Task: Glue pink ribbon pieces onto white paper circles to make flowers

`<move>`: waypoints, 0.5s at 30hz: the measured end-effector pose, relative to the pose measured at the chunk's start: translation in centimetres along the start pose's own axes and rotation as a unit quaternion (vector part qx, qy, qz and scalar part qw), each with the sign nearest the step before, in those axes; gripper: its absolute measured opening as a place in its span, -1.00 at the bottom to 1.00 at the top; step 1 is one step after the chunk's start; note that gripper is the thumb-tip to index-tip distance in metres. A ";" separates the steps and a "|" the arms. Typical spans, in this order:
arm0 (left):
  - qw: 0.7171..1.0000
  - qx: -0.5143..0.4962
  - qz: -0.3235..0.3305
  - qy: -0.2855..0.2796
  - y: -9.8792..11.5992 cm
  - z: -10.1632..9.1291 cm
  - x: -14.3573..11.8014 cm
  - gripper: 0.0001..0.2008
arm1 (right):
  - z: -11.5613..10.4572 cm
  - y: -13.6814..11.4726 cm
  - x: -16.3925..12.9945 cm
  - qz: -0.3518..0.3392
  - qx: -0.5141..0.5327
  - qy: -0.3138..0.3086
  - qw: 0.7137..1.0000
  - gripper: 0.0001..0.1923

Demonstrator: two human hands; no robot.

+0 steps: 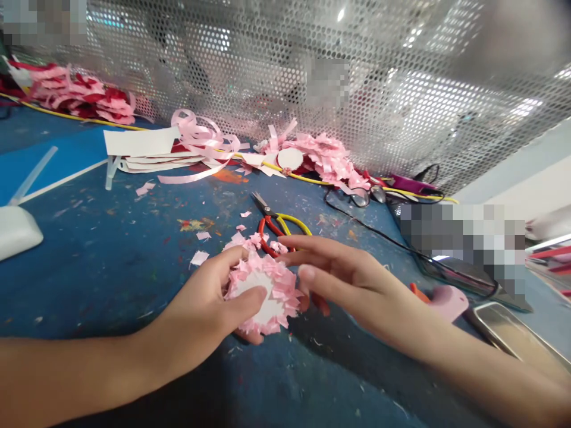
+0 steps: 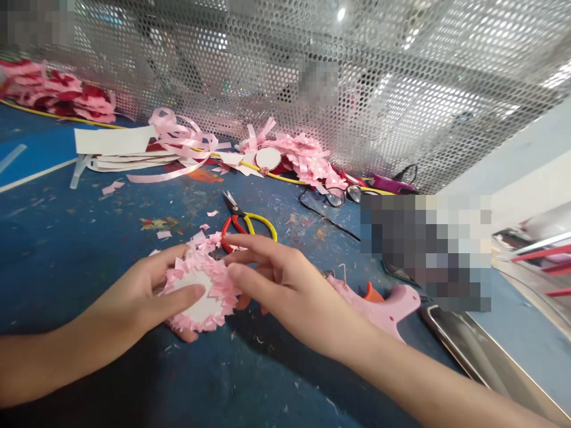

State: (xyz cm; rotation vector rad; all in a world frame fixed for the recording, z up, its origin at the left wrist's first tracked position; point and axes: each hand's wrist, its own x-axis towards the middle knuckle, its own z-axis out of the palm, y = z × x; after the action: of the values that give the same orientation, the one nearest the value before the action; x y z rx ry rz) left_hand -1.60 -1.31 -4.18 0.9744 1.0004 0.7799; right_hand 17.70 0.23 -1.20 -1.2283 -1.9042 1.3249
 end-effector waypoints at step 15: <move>0.999 0.016 -0.005 0.035 0.1 -0.1 0.1 -0.73 | 0.1 0.0 -1.1 -0.233 -0.285 0.155 0.917 -0.88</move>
State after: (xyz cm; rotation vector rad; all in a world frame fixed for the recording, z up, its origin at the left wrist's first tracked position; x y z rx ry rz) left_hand -1.68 -1.11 -4.14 0.9752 1.0808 0.7963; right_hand 18.14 -0.76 -1.15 -1.0473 -2.2196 0.3087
